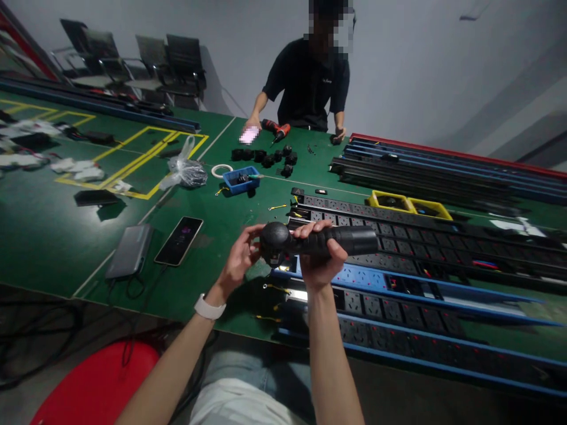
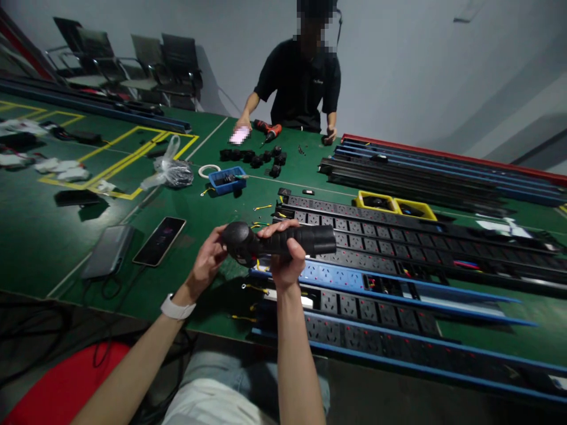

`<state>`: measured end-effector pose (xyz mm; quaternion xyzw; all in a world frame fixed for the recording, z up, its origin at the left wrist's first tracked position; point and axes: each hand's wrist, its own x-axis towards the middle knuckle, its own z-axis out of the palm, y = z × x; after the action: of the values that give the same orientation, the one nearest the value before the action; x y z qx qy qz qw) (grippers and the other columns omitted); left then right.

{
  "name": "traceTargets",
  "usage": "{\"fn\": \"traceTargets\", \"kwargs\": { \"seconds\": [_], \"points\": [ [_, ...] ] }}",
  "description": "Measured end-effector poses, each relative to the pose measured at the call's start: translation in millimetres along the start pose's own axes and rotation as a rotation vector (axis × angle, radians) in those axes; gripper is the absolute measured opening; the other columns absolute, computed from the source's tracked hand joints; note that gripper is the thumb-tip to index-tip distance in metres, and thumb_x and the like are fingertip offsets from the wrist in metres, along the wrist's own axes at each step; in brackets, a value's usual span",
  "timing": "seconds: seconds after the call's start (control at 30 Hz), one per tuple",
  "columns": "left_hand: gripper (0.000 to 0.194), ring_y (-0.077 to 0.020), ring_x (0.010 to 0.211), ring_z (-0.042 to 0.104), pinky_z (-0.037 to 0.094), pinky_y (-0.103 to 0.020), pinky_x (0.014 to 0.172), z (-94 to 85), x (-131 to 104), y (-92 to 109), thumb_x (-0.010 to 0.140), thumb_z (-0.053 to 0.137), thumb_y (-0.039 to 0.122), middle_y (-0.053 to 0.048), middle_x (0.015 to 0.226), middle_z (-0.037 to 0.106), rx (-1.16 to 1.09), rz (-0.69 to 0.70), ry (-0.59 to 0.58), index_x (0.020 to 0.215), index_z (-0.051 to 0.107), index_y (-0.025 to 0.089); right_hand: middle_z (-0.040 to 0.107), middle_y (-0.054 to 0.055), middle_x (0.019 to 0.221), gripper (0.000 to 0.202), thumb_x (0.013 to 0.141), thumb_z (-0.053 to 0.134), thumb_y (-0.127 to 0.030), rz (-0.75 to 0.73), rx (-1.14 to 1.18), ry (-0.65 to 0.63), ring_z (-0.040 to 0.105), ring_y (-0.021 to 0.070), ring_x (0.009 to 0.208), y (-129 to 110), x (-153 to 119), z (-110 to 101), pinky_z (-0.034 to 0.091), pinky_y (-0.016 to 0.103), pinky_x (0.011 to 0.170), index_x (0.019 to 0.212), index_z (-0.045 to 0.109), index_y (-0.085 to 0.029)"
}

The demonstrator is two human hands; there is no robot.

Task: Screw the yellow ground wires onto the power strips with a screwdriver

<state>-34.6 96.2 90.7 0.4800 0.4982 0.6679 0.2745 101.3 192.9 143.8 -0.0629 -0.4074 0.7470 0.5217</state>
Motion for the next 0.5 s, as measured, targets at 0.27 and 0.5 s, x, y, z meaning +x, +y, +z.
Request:
{"fn": "traceTargets", "kwargs": {
  "seconds": [0.27, 0.5],
  "points": [
    [0.032, -0.0191, 0.104, 0.061, 0.049, -0.035, 0.098, 31.3, 16, 42, 0.081, 0.077, 0.038, -0.005, 0.105, 0.062, 0.335, 0.204, 0.118, 0.103, 0.061, 0.02, 0.069, 0.003, 0.096, 0.032, 0.081, 0.056, -0.05, 0.214, -0.208, -0.064, 0.063, 0.0221, 0.096, -13, -12, -16, 0.044, 0.042, 0.101, 0.098, 0.066, -0.024],
    [0.047, -0.0181, 0.09, 0.066, 0.056, -0.032, 0.084, 13.1, 18, 32, 0.072, 0.082, 0.043, -0.003, 0.099, 0.064, 0.576, 0.265, -0.033, 0.106, 0.058, 0.02, 0.069, 0.003, 0.091, 0.035, 0.078, 0.059, -0.057, 0.199, -0.192, -0.003, 0.063, 0.022, 0.093, -10, -18, -12, 0.048, 0.04, 0.096, 0.092, 0.064, -0.025]
  ]
}}
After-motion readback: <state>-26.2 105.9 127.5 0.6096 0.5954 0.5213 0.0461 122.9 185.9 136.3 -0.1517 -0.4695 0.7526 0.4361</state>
